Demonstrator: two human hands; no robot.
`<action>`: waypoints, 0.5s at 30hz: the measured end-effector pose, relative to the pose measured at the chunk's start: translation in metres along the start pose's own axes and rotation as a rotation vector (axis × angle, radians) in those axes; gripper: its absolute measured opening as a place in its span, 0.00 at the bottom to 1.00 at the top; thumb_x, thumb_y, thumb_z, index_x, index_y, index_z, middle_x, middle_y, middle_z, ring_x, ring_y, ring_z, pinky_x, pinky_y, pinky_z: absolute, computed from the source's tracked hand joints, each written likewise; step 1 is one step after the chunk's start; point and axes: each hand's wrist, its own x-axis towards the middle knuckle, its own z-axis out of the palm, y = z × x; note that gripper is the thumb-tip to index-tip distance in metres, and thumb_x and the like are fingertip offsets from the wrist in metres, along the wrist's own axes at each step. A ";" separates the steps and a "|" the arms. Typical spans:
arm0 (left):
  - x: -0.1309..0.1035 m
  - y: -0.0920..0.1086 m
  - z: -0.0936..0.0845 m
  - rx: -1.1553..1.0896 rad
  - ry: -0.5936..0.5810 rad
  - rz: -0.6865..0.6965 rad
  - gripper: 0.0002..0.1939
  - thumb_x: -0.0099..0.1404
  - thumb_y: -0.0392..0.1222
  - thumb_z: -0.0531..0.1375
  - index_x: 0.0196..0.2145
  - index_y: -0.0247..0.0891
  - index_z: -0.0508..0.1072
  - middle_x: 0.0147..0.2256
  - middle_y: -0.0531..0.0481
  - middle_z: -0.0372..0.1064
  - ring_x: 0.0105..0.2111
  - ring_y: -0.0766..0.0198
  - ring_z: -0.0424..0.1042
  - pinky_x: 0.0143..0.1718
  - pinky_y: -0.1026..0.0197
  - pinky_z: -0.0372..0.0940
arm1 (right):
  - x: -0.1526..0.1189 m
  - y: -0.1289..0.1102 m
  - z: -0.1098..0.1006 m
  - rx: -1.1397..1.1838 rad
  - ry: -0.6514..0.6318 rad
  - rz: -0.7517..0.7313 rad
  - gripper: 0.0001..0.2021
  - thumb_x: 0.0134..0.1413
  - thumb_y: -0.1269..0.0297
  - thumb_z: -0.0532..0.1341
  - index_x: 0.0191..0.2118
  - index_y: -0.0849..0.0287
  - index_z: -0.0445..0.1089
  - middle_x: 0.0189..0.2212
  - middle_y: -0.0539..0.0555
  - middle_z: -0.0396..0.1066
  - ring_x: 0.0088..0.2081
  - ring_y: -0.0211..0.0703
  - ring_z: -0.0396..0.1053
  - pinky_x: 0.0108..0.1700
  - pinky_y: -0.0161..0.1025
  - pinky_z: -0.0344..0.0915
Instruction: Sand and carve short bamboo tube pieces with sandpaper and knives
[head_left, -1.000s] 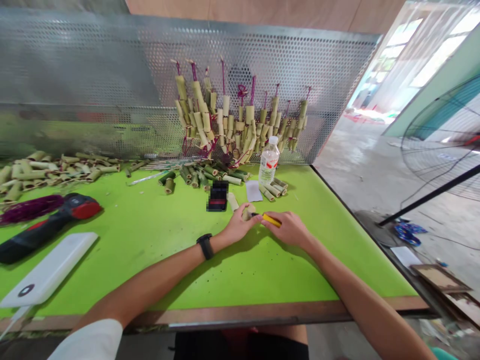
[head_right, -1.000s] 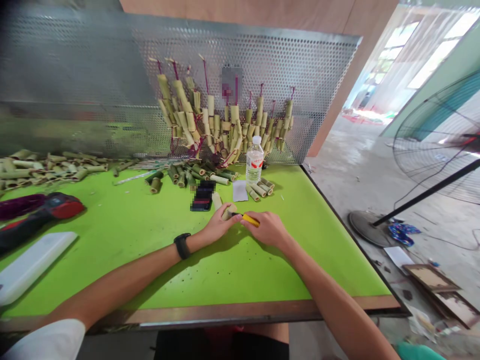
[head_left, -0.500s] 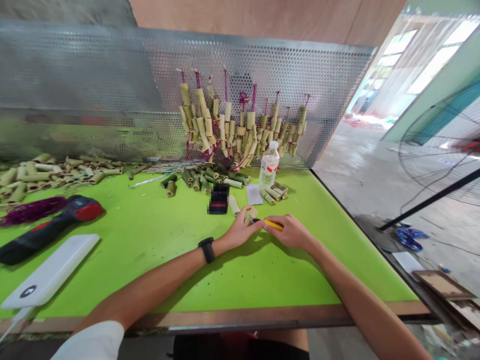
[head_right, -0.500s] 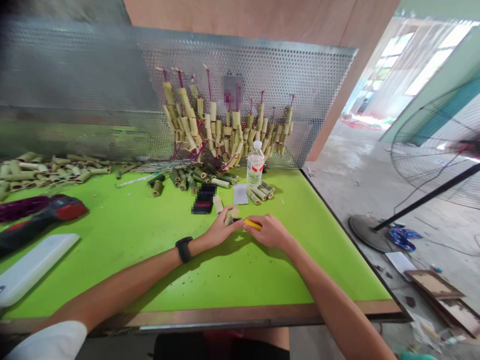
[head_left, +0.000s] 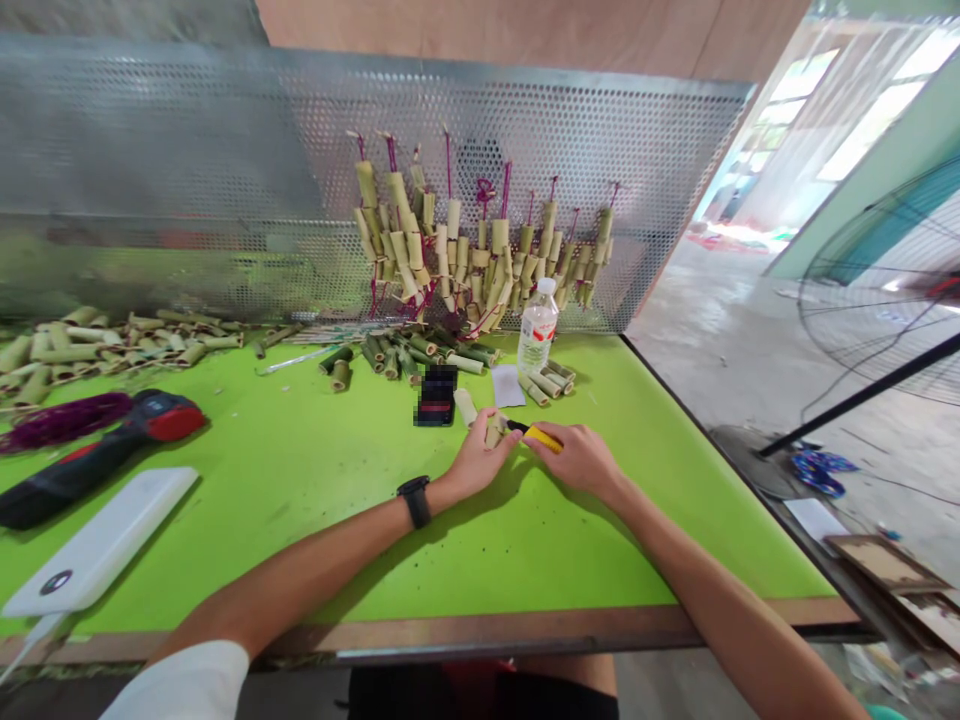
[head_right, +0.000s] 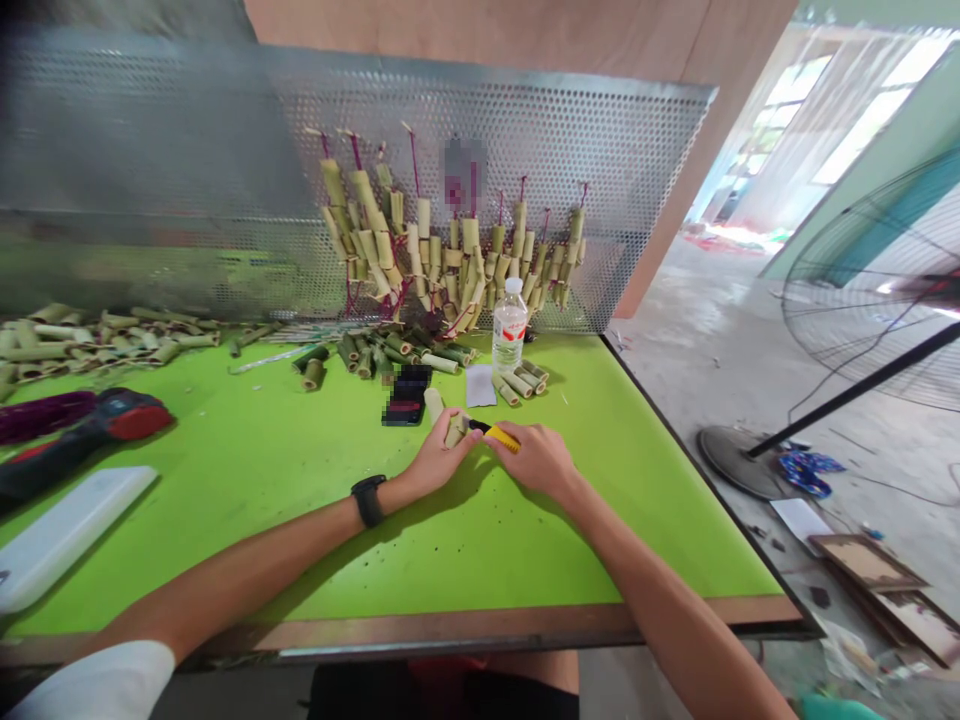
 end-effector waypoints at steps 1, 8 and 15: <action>-0.001 0.001 0.000 0.008 0.010 0.008 0.27 0.66 0.58 0.72 0.52 0.43 0.67 0.38 0.53 0.66 0.39 0.60 0.67 0.43 0.57 0.63 | 0.000 0.001 -0.001 -0.007 0.017 0.011 0.21 0.73 0.47 0.58 0.44 0.55 0.84 0.28 0.55 0.80 0.25 0.43 0.70 0.31 0.38 0.59; -0.002 0.003 -0.002 -0.071 -0.124 -0.063 0.40 0.59 0.62 0.75 0.57 0.43 0.61 0.33 0.58 0.64 0.28 0.66 0.64 0.31 0.61 0.62 | 0.002 0.006 -0.002 0.050 -0.066 -0.110 0.23 0.74 0.46 0.56 0.41 0.56 0.82 0.25 0.52 0.77 0.23 0.40 0.66 0.30 0.38 0.56; 0.001 -0.001 -0.004 -0.093 -0.176 -0.126 0.45 0.61 0.63 0.73 0.62 0.43 0.55 0.29 0.63 0.62 0.19 0.72 0.58 0.22 0.65 0.56 | 0.001 0.005 0.000 0.074 -0.128 -0.143 0.24 0.74 0.45 0.56 0.39 0.58 0.81 0.24 0.51 0.74 0.22 0.38 0.62 0.30 0.37 0.55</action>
